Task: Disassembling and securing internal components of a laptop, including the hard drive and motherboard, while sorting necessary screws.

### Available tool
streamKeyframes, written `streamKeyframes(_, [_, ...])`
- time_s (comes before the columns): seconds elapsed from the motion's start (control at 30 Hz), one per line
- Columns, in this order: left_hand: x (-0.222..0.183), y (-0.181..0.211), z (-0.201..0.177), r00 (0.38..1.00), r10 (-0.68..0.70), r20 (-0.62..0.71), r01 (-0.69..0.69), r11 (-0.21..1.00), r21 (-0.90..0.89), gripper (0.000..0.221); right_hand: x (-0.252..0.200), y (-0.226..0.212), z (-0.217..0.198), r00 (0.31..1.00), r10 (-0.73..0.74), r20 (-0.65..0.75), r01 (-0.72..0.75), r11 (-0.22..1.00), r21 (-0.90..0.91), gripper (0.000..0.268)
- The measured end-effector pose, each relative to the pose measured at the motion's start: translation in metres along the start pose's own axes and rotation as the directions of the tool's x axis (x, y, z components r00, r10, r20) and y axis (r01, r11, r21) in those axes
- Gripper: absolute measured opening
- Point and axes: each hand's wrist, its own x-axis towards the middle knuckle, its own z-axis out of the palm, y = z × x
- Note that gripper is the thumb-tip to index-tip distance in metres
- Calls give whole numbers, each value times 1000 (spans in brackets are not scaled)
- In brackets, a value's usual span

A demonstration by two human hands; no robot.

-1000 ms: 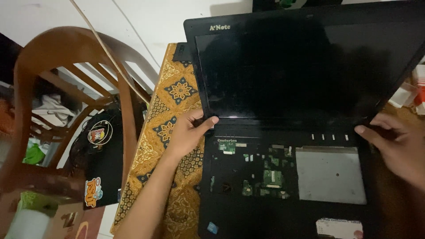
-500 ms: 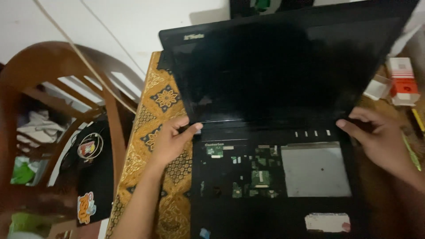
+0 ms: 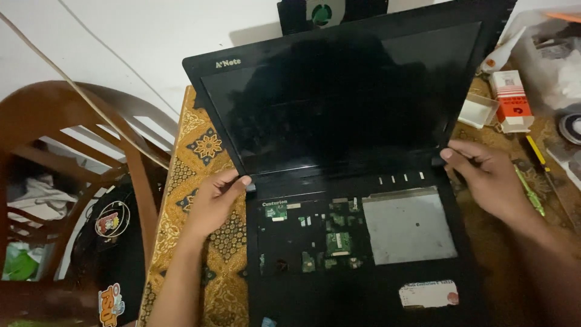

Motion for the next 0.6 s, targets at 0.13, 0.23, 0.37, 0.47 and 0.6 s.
streamKeyframes(0.13, [-3,-11,-1,995,-73,-75,76,996,35,18,-1,-2,-4,999,-23,37,25,998,-55,37])
streamKeyframes(0.23, [-4,-10,0,997,-48,-66,49,999,11,13,-6,-13,-6,999,-41,34,44,996,-72,33])
streamKeyframes(0.37, [-7,-7,-3,997,-66,-45,69,995,78,17,2,12,-2,1000,-14,13,15,995,-100,35])
streamKeyframes(0.47, [-8,-18,-4,996,-84,-22,85,996,28,33,-1,0,0,999,51,-4,-51,989,-140,39])
streamKeyframes(0.6, [-10,1,-3,999,-36,-1,36,997,-75,33,9,35,-1,998,-63,2,63,984,-167,36])
